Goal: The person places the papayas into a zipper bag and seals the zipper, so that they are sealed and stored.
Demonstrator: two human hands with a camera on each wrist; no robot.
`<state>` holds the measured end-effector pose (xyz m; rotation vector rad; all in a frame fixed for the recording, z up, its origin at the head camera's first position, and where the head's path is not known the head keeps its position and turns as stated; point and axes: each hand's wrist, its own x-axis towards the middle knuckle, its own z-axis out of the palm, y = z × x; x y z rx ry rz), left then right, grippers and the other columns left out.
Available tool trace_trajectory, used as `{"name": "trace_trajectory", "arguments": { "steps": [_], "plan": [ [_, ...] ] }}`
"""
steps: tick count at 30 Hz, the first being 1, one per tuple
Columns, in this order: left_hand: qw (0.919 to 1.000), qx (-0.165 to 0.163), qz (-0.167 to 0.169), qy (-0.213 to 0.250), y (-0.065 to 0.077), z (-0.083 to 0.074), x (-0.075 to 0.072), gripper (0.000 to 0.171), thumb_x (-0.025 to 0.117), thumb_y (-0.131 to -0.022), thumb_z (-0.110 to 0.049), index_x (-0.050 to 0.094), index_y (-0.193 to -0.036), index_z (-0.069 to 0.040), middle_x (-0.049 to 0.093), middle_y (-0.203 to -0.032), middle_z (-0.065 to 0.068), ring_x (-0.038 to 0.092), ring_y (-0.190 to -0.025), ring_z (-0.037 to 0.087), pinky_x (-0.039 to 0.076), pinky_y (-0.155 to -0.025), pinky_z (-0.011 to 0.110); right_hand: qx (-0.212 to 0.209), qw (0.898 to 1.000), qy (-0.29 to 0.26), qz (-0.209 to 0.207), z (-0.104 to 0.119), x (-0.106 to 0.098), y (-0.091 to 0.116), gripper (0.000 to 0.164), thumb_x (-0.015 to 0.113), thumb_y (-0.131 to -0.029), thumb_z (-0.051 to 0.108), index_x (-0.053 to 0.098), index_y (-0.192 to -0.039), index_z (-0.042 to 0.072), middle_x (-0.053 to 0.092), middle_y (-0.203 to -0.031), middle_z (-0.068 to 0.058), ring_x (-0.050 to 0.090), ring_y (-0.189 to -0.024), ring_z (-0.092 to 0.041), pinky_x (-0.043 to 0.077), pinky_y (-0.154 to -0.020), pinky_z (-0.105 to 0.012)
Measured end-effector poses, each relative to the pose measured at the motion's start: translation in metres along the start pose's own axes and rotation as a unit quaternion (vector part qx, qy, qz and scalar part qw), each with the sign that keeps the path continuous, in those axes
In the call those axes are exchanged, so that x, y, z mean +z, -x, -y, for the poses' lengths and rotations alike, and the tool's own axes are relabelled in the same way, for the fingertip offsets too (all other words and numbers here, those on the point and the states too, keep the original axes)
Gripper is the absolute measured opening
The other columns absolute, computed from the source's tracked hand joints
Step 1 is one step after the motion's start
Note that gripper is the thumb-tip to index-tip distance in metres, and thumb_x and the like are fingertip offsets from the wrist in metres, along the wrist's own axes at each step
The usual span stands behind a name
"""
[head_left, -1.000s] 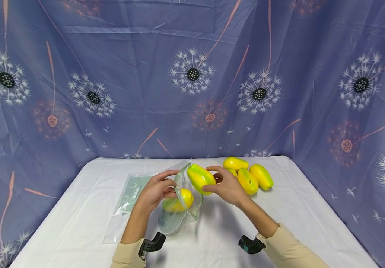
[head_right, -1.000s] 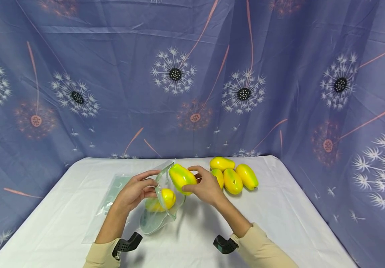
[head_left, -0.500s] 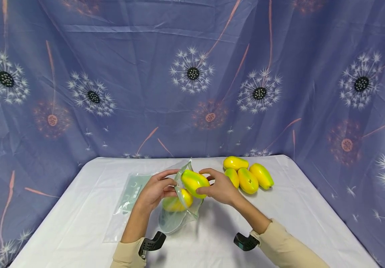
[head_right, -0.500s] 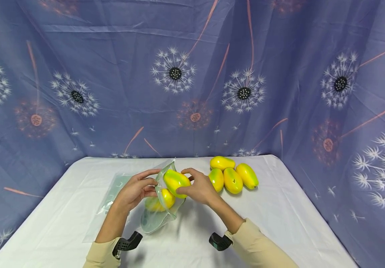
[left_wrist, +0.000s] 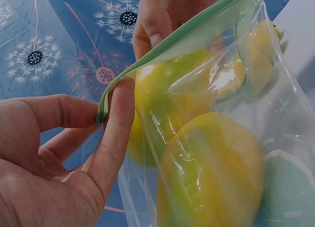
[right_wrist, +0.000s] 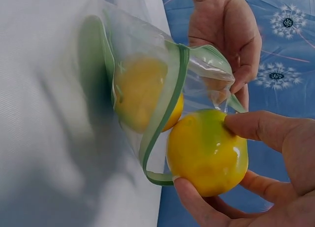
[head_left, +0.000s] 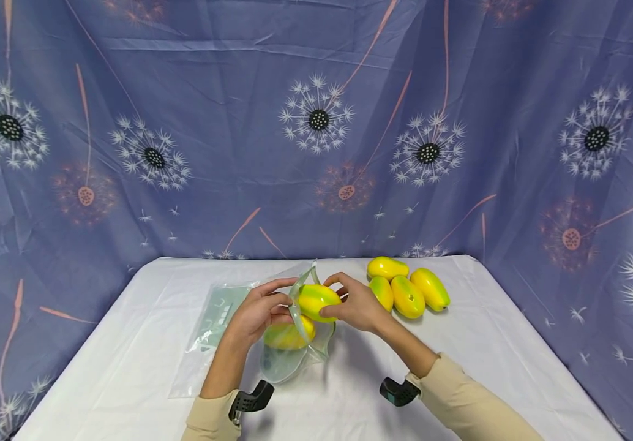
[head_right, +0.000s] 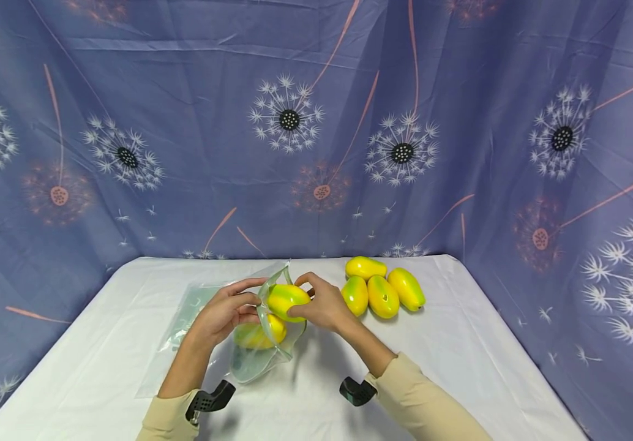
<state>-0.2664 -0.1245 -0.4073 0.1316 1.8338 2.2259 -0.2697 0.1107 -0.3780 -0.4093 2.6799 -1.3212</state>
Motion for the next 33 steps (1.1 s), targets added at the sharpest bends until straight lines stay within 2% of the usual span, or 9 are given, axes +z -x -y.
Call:
{"name": "trace_trajectory", "arguments": {
  "steps": [7, 11, 15, 22, 27, 33],
  "plan": [
    [1.0, 0.001, 0.002, -0.006, 0.001, -0.001, -0.001, 0.05, 0.057, -0.095, 0.0, 0.054, -0.144, -0.004, 0.073, -0.101, 0.014, 0.072, -0.07, 0.019, 0.063, -0.071, 0.032, -0.006, 1.0, 0.008, -0.012, -0.001, 0.008, -0.005, 0.054, 0.084, -0.08, 0.028, 0.067, -0.13, 0.023, 0.07, -0.117, -0.005, 0.065, -0.102, -0.023, 0.058, -0.078, -0.037],
    [1.0, -0.005, 0.002, -0.006, 0.001, -0.001, -0.001, 0.05, 0.057, -0.095, -0.001, 0.053, -0.145, -0.004, 0.072, -0.097, 0.012, 0.071, -0.068, 0.018, 0.063, -0.07, 0.031, -0.003, 0.999, 0.015, -0.029, 0.0, 0.013, -0.008, 0.058, 0.085, -0.079, 0.029, 0.064, -0.132, 0.018, 0.07, -0.116, -0.008, 0.066, -0.103, -0.024, 0.059, -0.08, -0.038],
    [1.0, -0.008, -0.001, -0.006, 0.001, -0.001, -0.002, 0.051, 0.057, -0.095, -0.002, 0.053, -0.146, -0.004, 0.072, -0.096, 0.012, 0.071, -0.066, 0.017, 0.063, -0.069, 0.03, -0.002, 0.999, 0.015, -0.052, -0.002, 0.018, -0.01, 0.057, 0.086, -0.078, 0.03, 0.063, -0.127, 0.012, 0.07, -0.119, -0.011, 0.067, -0.104, -0.025, 0.059, -0.082, -0.038],
    [0.9999, -0.006, -0.008, -0.009, 0.0, -0.002, -0.002, 0.05, 0.057, -0.095, -0.002, 0.054, -0.145, -0.004, 0.072, -0.097, 0.014, 0.071, -0.067, 0.017, 0.063, -0.069, 0.03, -0.033, 0.997, 0.014, -0.071, -0.004, 0.025, -0.01, 0.047, 0.086, -0.078, 0.03, 0.068, -0.12, 0.016, 0.072, -0.114, -0.009, 0.069, -0.097, -0.023, 0.059, -0.077, -0.036],
    [0.9999, -0.002, -0.007, -0.012, 0.0, -0.002, -0.002, 0.05, 0.057, -0.094, -0.002, 0.054, -0.144, -0.003, 0.072, -0.09, 0.01, 0.07, -0.064, 0.016, 0.062, -0.067, 0.029, -0.052, 0.995, 0.028, -0.079, -0.005, 0.031, -0.011, 0.05, 0.086, -0.078, 0.03, 0.07, -0.123, 0.015, 0.072, -0.106, -0.007, 0.066, -0.097, -0.025, 0.056, -0.077, -0.036],
    [0.9998, -0.005, -0.005, -0.016, 0.001, -0.001, -0.002, 0.051, 0.057, -0.094, -0.001, 0.053, -0.145, -0.002, 0.07, -0.084, 0.006, 0.069, -0.061, 0.014, 0.062, -0.066, 0.028, -0.056, 0.994, 0.034, -0.089, -0.01, 0.039, -0.012, 0.052, 0.084, -0.079, 0.032, 0.069, -0.126, 0.016, 0.072, -0.109, -0.008, 0.066, -0.099, -0.028, 0.056, -0.076, -0.036]
  ]
}}
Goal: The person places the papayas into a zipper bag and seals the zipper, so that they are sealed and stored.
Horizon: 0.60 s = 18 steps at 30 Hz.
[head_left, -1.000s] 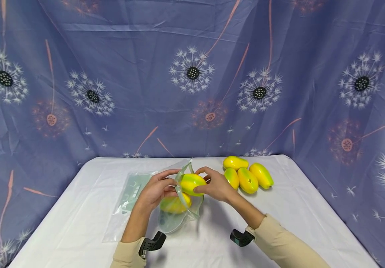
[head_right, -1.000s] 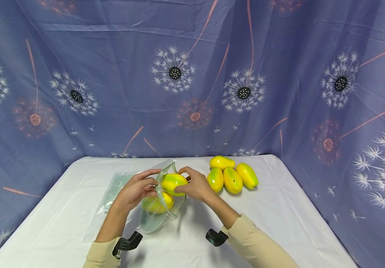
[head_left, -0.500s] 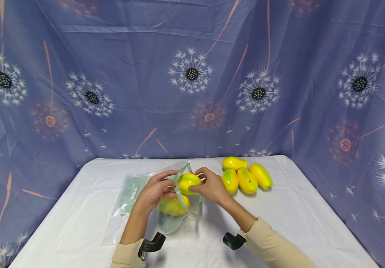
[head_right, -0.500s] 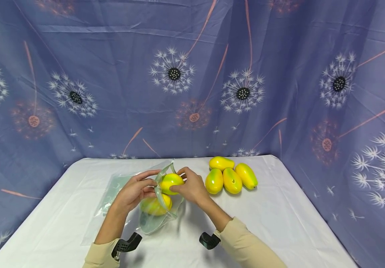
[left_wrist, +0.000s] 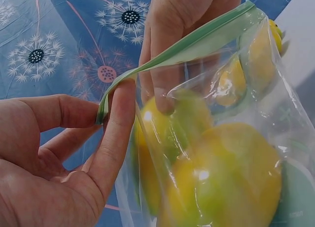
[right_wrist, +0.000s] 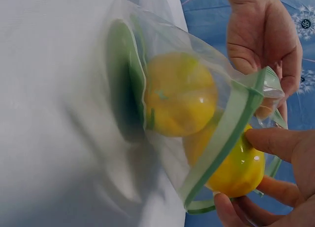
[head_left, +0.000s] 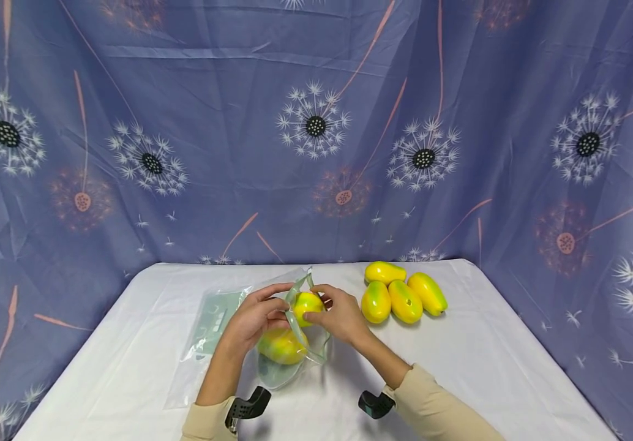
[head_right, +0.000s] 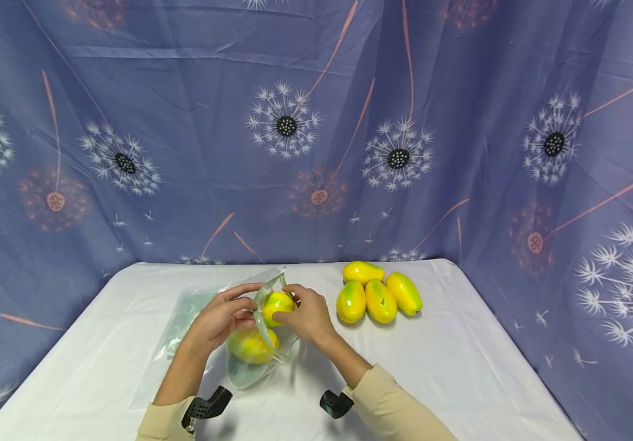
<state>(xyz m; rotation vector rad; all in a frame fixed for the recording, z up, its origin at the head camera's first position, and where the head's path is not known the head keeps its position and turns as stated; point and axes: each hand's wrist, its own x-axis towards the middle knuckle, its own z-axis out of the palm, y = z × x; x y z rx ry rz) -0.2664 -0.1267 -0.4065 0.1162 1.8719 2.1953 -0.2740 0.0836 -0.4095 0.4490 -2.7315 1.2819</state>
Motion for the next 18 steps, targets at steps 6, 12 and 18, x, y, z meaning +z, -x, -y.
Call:
{"name": "trace_trajectory", "arguments": {
  "steps": [6, 12, 18],
  "plan": [
    [0.9999, 0.005, 0.012, 0.009, 0.0, 0.003, -0.001, 0.053, 0.057, -0.095, -0.001, 0.05, -0.147, 0.001, 0.07, -0.083, 0.005, 0.069, -0.062, 0.012, 0.062, -0.066, 0.027, -0.007, 1.0, -0.016, -0.008, -0.002, 0.008, 0.002, 0.047, 0.083, -0.081, 0.029, 0.069, -0.124, 0.014, 0.072, -0.115, -0.01, 0.065, -0.1, -0.032, 0.055, -0.078, -0.039],
    [0.9996, 0.01, 0.024, 0.014, -0.001, 0.003, -0.001, 0.054, 0.057, -0.094, 0.0, 0.049, -0.147, 0.002, 0.072, -0.085, 0.005, 0.07, -0.063, 0.013, 0.062, -0.068, 0.028, -0.029, 1.0, -0.006, -0.008, -0.001, 0.012, 0.002, 0.045, 0.083, -0.081, 0.024, 0.071, -0.123, 0.014, 0.071, -0.104, -0.01, 0.062, -0.096, -0.032, 0.051, -0.077, -0.038],
    [0.9997, 0.011, 0.017, 0.015, -0.001, 0.003, -0.001, 0.053, 0.057, -0.094, 0.001, 0.05, -0.146, 0.002, 0.072, -0.09, 0.009, 0.07, -0.063, 0.013, 0.063, -0.068, 0.029, -0.027, 1.0, 0.0, -0.006, 0.0, 0.012, 0.002, 0.049, 0.083, -0.08, 0.025, 0.07, -0.126, 0.012, 0.072, -0.108, -0.01, 0.063, -0.099, -0.031, 0.052, -0.079, -0.041]
  ]
}}
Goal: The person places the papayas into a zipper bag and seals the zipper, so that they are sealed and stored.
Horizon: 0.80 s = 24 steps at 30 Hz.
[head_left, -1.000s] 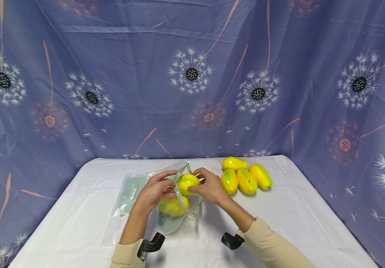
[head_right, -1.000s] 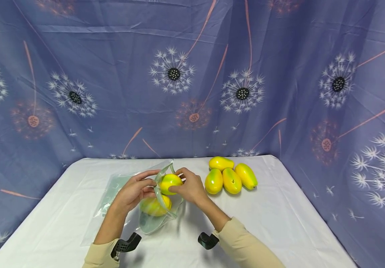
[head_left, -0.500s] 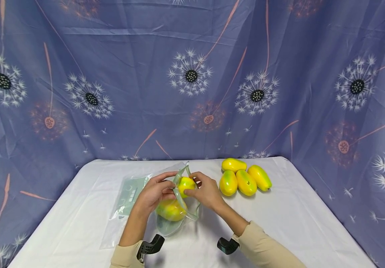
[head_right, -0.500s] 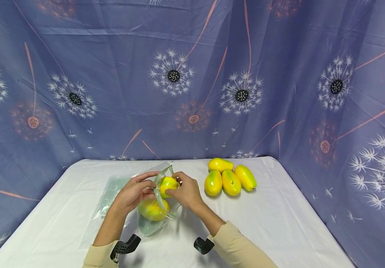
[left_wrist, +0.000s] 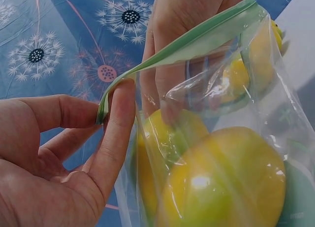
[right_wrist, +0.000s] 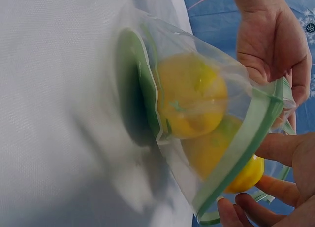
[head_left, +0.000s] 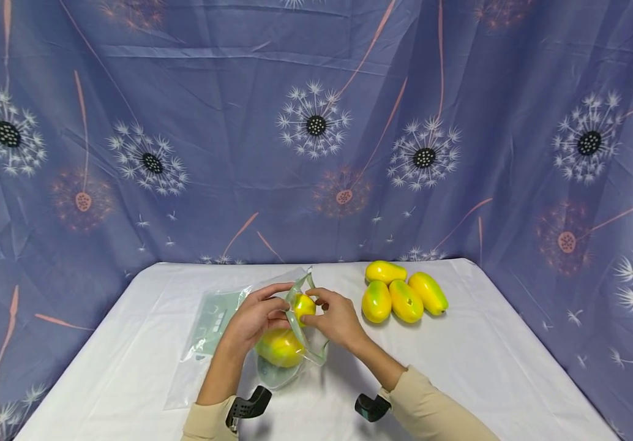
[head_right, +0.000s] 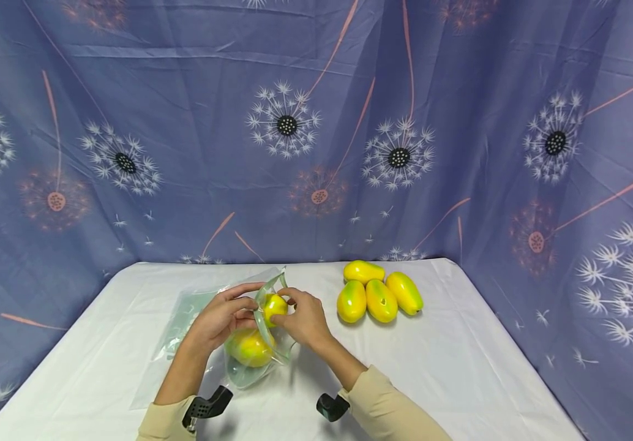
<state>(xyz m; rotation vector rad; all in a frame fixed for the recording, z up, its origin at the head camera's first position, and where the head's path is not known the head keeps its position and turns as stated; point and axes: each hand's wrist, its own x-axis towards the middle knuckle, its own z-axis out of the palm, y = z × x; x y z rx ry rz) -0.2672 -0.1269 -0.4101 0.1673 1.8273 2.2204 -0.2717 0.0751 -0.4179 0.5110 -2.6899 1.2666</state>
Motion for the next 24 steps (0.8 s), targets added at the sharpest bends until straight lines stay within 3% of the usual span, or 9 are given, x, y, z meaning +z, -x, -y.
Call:
{"name": "trace_trajectory", "arguments": {
  "steps": [9, 18, 24],
  "plan": [
    [1.0, -0.001, -0.002, 0.006, 0.002, -0.001, -0.002, 0.054, 0.056, -0.094, 0.003, 0.048, -0.147, 0.003, 0.072, -0.084, 0.006, 0.069, -0.063, 0.013, 0.062, -0.068, 0.029, 0.017, 1.0, 0.014, -0.02, -0.002, -0.023, 0.001, 0.051, 0.084, -0.081, 0.025, 0.069, -0.128, 0.014, 0.073, -0.11, -0.014, 0.066, -0.1, -0.035, 0.055, -0.08, -0.041],
    [0.9999, -0.004, -0.012, 0.01, 0.002, -0.001, -0.004, 0.054, 0.058, -0.093, 0.002, 0.05, -0.146, 0.002, 0.07, -0.083, 0.005, 0.068, -0.062, 0.013, 0.062, -0.066, 0.028, 0.056, 0.997, 0.038, -0.047, -0.023, -0.067, 0.003, 0.055, 0.083, -0.083, 0.029, 0.066, -0.134, 0.016, 0.071, -0.111, -0.011, 0.065, -0.103, -0.033, 0.055, -0.086, -0.044],
    [0.9997, -0.008, -0.018, 0.015, 0.0, 0.0, -0.003, 0.054, 0.059, -0.091, 0.002, 0.053, -0.145, -0.001, 0.07, -0.089, 0.01, 0.068, -0.062, 0.015, 0.062, -0.066, 0.029, 0.076, 0.994, 0.055, -0.061, -0.045, -0.105, 0.01, 0.06, 0.081, -0.086, 0.029, 0.061, -0.139, 0.012, 0.069, -0.121, -0.018, 0.064, -0.109, -0.037, 0.054, -0.092, -0.05]
  ]
}}
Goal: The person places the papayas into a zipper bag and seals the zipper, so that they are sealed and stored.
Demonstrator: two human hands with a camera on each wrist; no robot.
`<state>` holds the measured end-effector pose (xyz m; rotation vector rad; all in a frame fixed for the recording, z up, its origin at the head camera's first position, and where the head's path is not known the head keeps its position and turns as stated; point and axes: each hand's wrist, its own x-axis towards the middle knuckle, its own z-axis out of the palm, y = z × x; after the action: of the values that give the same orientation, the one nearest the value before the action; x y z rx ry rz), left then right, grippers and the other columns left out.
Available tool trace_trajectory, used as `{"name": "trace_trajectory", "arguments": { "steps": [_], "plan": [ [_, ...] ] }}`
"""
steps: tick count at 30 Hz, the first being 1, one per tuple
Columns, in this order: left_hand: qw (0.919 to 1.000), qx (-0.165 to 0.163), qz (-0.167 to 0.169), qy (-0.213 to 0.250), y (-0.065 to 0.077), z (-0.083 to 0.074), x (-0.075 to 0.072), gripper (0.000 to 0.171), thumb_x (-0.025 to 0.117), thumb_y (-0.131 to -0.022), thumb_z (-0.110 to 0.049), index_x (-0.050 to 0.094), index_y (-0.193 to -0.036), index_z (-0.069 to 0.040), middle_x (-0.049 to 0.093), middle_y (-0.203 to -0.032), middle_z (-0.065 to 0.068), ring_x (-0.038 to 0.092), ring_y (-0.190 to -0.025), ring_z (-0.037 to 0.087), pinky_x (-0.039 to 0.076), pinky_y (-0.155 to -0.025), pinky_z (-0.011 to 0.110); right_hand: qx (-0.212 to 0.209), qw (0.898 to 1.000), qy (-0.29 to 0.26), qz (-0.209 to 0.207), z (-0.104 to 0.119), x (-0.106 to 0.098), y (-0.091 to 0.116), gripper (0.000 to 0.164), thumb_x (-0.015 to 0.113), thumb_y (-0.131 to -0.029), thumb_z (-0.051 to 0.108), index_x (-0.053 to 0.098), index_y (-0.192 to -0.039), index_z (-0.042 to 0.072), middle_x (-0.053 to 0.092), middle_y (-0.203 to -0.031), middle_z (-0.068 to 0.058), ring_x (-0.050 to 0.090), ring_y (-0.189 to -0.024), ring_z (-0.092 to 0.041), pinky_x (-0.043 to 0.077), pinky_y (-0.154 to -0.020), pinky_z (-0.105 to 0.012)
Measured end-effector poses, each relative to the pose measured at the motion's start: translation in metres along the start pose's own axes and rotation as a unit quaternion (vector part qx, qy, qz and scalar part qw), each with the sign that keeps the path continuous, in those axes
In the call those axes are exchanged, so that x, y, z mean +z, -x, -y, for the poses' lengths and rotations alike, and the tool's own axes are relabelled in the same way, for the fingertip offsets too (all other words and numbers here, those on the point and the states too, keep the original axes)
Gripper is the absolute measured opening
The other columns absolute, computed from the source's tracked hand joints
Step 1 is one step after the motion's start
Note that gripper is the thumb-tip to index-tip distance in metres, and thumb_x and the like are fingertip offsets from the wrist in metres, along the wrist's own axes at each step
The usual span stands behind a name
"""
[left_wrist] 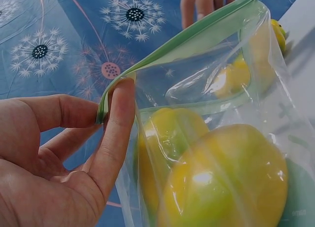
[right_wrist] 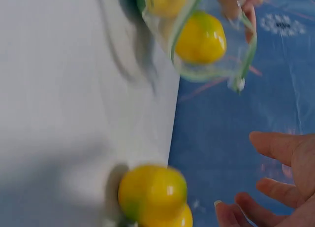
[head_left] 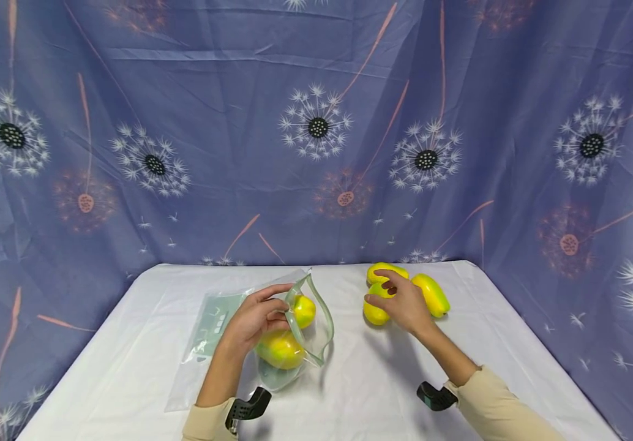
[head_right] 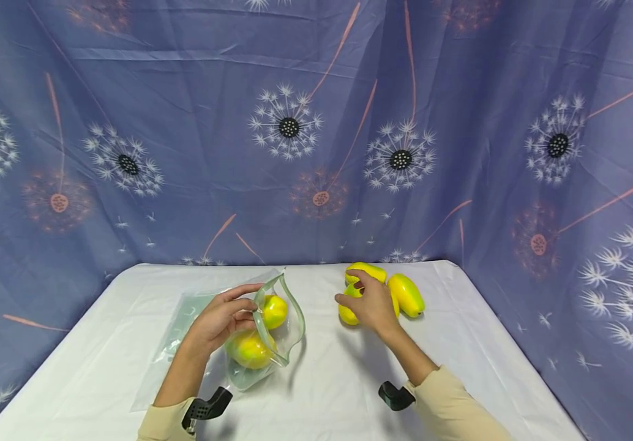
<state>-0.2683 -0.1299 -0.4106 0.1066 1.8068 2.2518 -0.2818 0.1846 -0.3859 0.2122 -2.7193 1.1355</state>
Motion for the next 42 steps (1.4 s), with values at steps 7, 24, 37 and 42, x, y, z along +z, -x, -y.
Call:
{"name": "trace_trajectory", "arguments": {
  "steps": [7, 24, 37, 42],
  "plan": [
    [1.0, -0.001, -0.003, 0.003, 0.0, 0.0, -0.001, 0.053, 0.059, -0.092, 0.002, 0.054, -0.144, -0.003, 0.071, -0.092, 0.011, 0.069, -0.061, 0.015, 0.062, -0.065, 0.029, 0.024, 0.999, 0.031, -0.013, -0.028, -0.034, -0.002, 0.065, 0.077, -0.09, 0.034, 0.054, -0.146, 0.01, 0.065, -0.127, -0.025, 0.062, -0.114, -0.042, 0.053, -0.095, -0.054],
    [1.0, 0.0, -0.003, 0.004, 0.0, 0.003, 0.0, 0.053, 0.059, -0.091, 0.002, 0.054, -0.143, -0.001, 0.072, -0.093, 0.012, 0.07, -0.063, 0.016, 0.062, -0.066, 0.029, 0.1, 0.993, 0.038, -0.049, -0.104, -0.067, -0.005, 0.082, 0.072, -0.092, 0.045, 0.037, -0.156, 0.007, 0.052, -0.141, -0.034, 0.052, -0.127, -0.05, 0.048, -0.095, -0.061],
    [0.9999, -0.001, -0.011, 0.001, -0.001, -0.001, 0.001, 0.052, 0.059, -0.091, 0.001, 0.056, -0.143, -0.002, 0.071, -0.092, 0.011, 0.068, -0.06, 0.015, 0.062, -0.064, 0.028, 0.197, 0.98, -0.024, -0.012, -0.146, -0.055, -0.005, 0.095, 0.066, -0.093, 0.056, 0.022, -0.161, 0.006, 0.046, -0.145, -0.037, 0.055, -0.122, -0.047, 0.052, -0.092, -0.051],
    [1.0, -0.003, -0.007, -0.002, 0.0, 0.0, 0.0, 0.051, 0.059, -0.092, 0.001, 0.056, -0.143, -0.003, 0.071, -0.094, 0.011, 0.068, -0.061, 0.015, 0.061, -0.064, 0.028, 0.2, 0.978, -0.053, -0.001, -0.156, -0.05, -0.005, 0.098, 0.067, -0.092, 0.055, 0.022, -0.16, 0.002, 0.055, -0.136, -0.035, 0.062, -0.106, -0.033, 0.051, -0.079, -0.032]
  ]
}}
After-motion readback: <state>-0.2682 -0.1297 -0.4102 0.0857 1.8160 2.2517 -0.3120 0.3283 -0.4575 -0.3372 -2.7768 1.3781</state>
